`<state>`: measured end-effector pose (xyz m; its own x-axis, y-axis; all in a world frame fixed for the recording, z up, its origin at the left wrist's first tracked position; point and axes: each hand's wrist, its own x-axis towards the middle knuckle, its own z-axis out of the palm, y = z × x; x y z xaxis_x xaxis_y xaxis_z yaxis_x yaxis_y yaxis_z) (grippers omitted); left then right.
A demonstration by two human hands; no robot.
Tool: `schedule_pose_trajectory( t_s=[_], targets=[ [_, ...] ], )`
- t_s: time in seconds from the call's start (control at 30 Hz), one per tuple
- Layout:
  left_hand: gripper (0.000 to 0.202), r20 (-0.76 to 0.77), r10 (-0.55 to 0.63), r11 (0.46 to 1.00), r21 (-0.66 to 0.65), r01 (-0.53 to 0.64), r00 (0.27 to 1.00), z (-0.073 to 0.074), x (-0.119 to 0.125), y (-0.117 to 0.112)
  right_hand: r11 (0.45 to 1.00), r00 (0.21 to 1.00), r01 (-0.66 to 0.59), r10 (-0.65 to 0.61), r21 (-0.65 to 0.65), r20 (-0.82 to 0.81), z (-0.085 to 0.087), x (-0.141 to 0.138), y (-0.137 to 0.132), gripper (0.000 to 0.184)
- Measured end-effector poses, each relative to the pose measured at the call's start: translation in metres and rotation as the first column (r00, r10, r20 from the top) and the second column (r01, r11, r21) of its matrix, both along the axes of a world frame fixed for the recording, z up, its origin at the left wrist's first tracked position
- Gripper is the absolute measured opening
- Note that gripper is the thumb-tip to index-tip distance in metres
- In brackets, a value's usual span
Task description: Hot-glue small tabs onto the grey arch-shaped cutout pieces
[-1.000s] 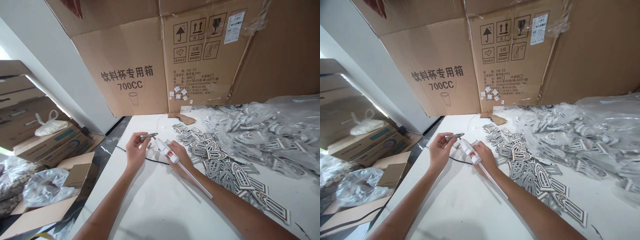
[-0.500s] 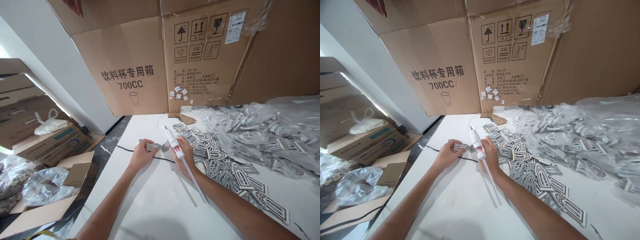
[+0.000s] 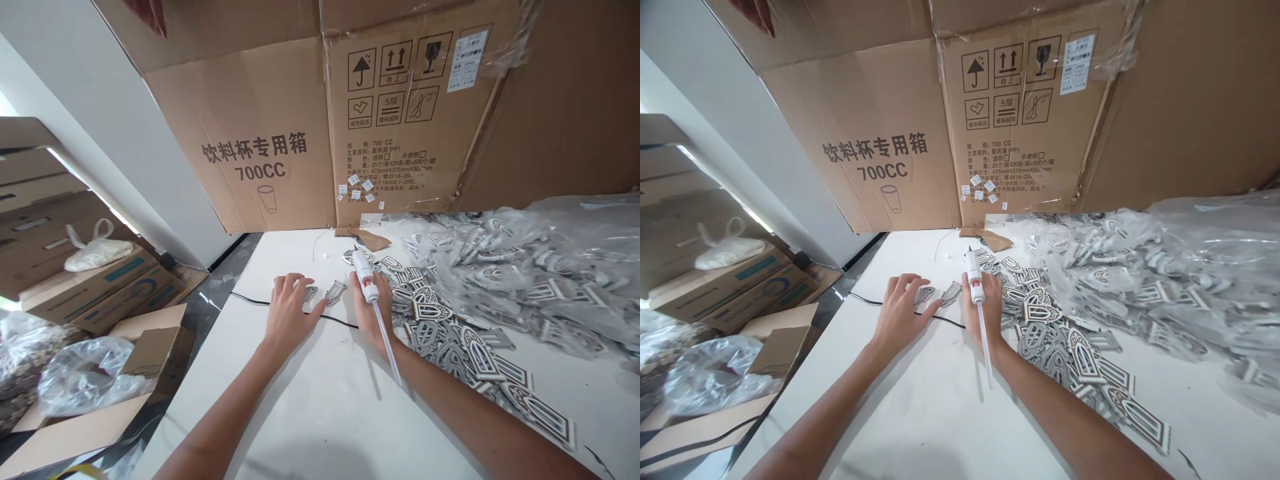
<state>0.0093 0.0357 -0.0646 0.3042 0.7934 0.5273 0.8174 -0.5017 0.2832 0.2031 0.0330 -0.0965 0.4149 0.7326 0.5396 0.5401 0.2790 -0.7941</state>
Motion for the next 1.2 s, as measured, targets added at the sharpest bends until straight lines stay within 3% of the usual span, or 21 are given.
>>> schedule_pose_trajectory(
  t_s=[0.1, 0.17, 0.23, 0.43, 0.53, 0.6, 0.77, 0.97, 1.07, 1.2],
  targets=[
    [0.022, -0.070, -0.279, 0.951, -0.157, 0.266, 0.958, 0.006, 0.008, -0.007, 0.999, 0.999, -0.044, 0.044, -0.006, 0.024, -0.001, -0.001, 0.001, 0.028],
    [0.025, -0.131, -0.395, 0.905, -0.225, 0.361, 0.909, 0.008, 0.010, -0.009, 0.998, 0.998, -0.058, 0.058, -0.006, 0.038, -0.002, -0.001, 0.003, 0.025],
    [0.028, -0.184, -0.383, 0.915, -0.208, 0.345, 0.905, 0.006, 0.010, -0.008, 0.997, 0.994, -0.076, 0.077, -0.008, 0.076, -0.003, -0.001, 0.004, 0.025],
    [0.027, -0.186, -0.199, 0.976, -0.127, 0.177, 0.962, -0.001, 0.001, 0.000, 0.988, 0.976, -0.124, 0.138, -0.094, 0.166, 0.003, -0.001, -0.002, 0.035],
    [0.026, -0.157, -0.223, 0.971, -0.121, 0.206, 0.962, 0.002, 0.004, -0.002, 0.986, 0.985, -0.094, 0.112, -0.134, 0.132, 0.004, -0.002, -0.005, 0.040],
    [0.022, -0.127, -0.302, 0.945, -0.166, 0.280, 0.945, 0.005, 0.008, -0.007, 0.990, 0.988, -0.060, 0.077, -0.129, 0.130, 0.002, -0.002, -0.004, 0.041],
    [0.017, -0.013, -0.502, 0.821, -0.320, 0.472, 0.865, 0.016, 0.015, -0.017, 0.988, 0.986, 0.054, -0.030, -0.144, 0.164, -0.005, -0.007, -0.001, 0.043],
    [0.030, 0.083, -0.509, 0.726, -0.494, 0.479, 0.857, 0.029, 0.008, -0.016, 0.977, 0.981, -0.007, 0.048, -0.213, 0.188, 0.000, -0.008, -0.005, 0.043],
    [0.046, 0.097, -0.499, 0.661, -0.600, 0.451, 0.861, 0.026, 0.006, -0.015, 0.967, 0.976, -0.061, 0.109, -0.246, 0.187, 0.005, -0.007, -0.007, 0.042],
    [0.043, 0.138, -0.477, 0.645, -0.616, 0.453, 0.868, 0.020, 0.008, -0.013, 0.959, 0.973, -0.086, 0.139, -0.269, 0.185, 0.007, -0.008, -0.009, 0.040]
  ],
)
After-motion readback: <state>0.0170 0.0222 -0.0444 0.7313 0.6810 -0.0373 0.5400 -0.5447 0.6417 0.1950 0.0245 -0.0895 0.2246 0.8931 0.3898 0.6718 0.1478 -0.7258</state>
